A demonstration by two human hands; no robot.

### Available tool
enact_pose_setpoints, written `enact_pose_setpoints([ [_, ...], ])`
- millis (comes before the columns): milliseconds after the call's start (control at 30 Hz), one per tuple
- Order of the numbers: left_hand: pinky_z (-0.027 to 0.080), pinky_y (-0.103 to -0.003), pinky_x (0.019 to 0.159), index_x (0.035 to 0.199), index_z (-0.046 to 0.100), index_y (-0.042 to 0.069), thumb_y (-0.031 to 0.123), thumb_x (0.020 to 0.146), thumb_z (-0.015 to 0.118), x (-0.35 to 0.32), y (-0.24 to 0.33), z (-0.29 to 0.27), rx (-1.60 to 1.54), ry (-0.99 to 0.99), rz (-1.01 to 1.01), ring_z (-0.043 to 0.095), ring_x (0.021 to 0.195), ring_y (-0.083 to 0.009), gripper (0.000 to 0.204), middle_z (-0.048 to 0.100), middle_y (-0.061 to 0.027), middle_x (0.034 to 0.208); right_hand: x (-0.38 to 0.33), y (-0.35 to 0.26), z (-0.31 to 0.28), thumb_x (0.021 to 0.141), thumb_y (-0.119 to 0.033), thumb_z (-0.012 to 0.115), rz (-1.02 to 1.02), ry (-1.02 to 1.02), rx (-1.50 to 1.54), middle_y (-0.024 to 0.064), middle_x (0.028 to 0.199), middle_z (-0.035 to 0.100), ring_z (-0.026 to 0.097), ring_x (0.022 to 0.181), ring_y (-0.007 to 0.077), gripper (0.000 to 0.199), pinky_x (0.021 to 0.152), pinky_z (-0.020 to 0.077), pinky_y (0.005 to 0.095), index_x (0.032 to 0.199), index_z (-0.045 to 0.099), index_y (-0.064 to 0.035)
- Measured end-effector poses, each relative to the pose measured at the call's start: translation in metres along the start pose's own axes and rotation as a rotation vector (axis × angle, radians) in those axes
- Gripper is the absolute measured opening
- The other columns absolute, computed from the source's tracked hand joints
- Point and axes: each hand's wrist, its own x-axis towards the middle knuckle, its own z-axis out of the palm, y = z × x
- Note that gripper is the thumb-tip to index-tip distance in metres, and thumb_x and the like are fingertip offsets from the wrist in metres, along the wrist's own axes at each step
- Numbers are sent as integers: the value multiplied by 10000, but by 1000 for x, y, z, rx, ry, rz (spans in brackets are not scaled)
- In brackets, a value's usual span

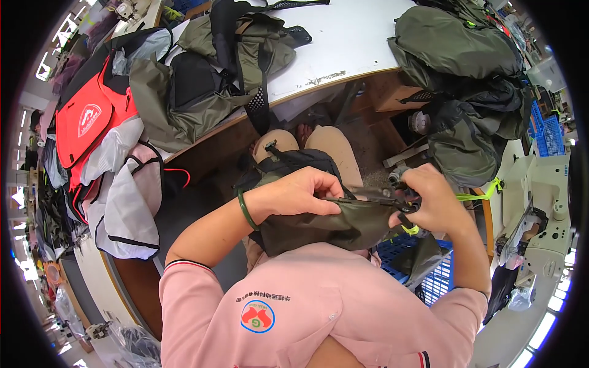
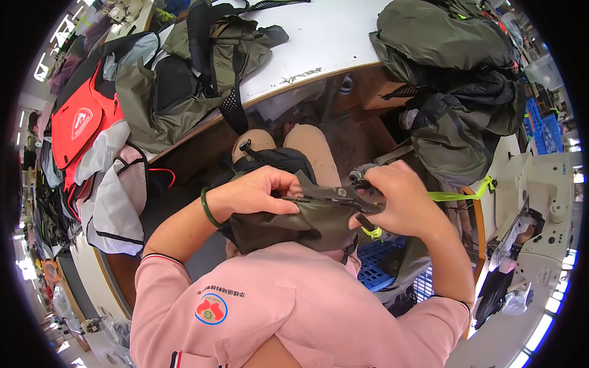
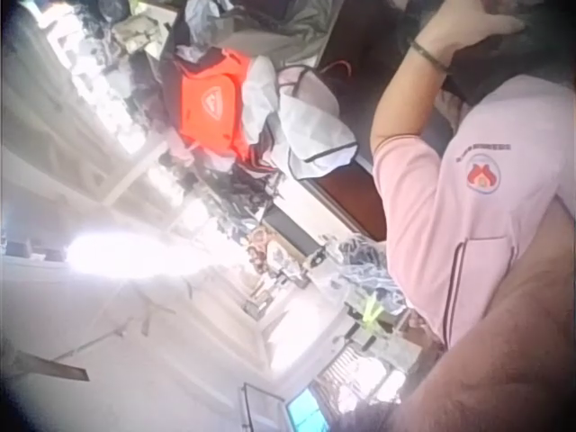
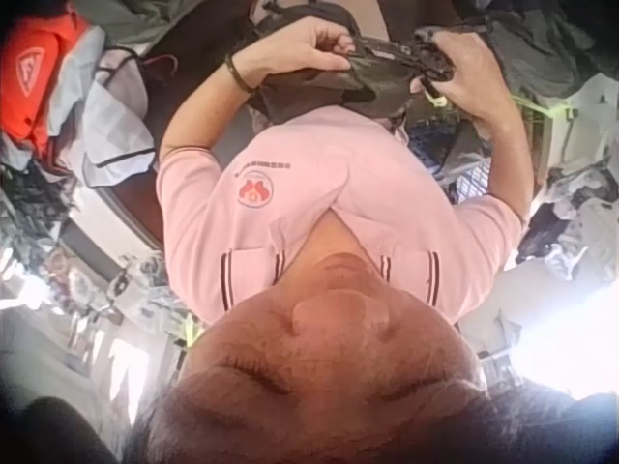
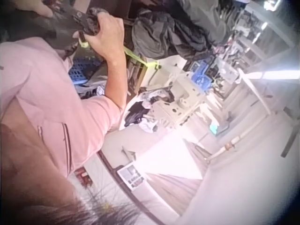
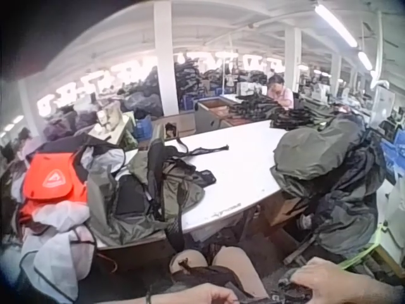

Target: Trimming excess fabric and threads from green bag components using scissors.

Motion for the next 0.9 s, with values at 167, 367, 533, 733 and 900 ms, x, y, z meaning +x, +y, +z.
enact_pose_setpoints([
  [167,421,-205,662,933,656,26,74,855,723,-1,3,3,-42,-13,-8,498,737,-21,113,598,56,818,1,-1,-18,570,-443,868,-82,-70,-318,94,701,562,586,750,312,531,757,404,382,743,547,-59],
  [367,429,-197,673,937,658,21,79,854,723,-3,5,5,-21,7,25,512,745,-26,121,624,46,848,-1,-2,-23,540,-448,877,-63,-157,-354,76,683,539,573,733,309,581,749,397,387,741,495,-59],
  [533,434,-200,666,940,660,17,80,856,721,-4,4,6,-15,16,39,516,743,-27,122,626,42,844,1,-9,-20,600,-458,852,-7,-195,-343,106,672,590,602,730,322,520,757,409,387,726,549,-55],
  [733,441,-207,658,941,663,13,86,857,722,-5,3,8,35,14,64,522,736,-28,127,630,39,839,-5,-3,-15,621,-452,844,7,-196,-410,121,671,608,607,709,332,505,753,416,398,720,551,-52],
  [900,443,-208,656,934,664,10,90,855,725,-5,7,8,63,12,57,522,733,-30,128,631,38,831,-2,-8,-18,622,-446,844,-28,-157,-365,125,662,609,610,709,332,500,753,420,394,714,552,-51],
])
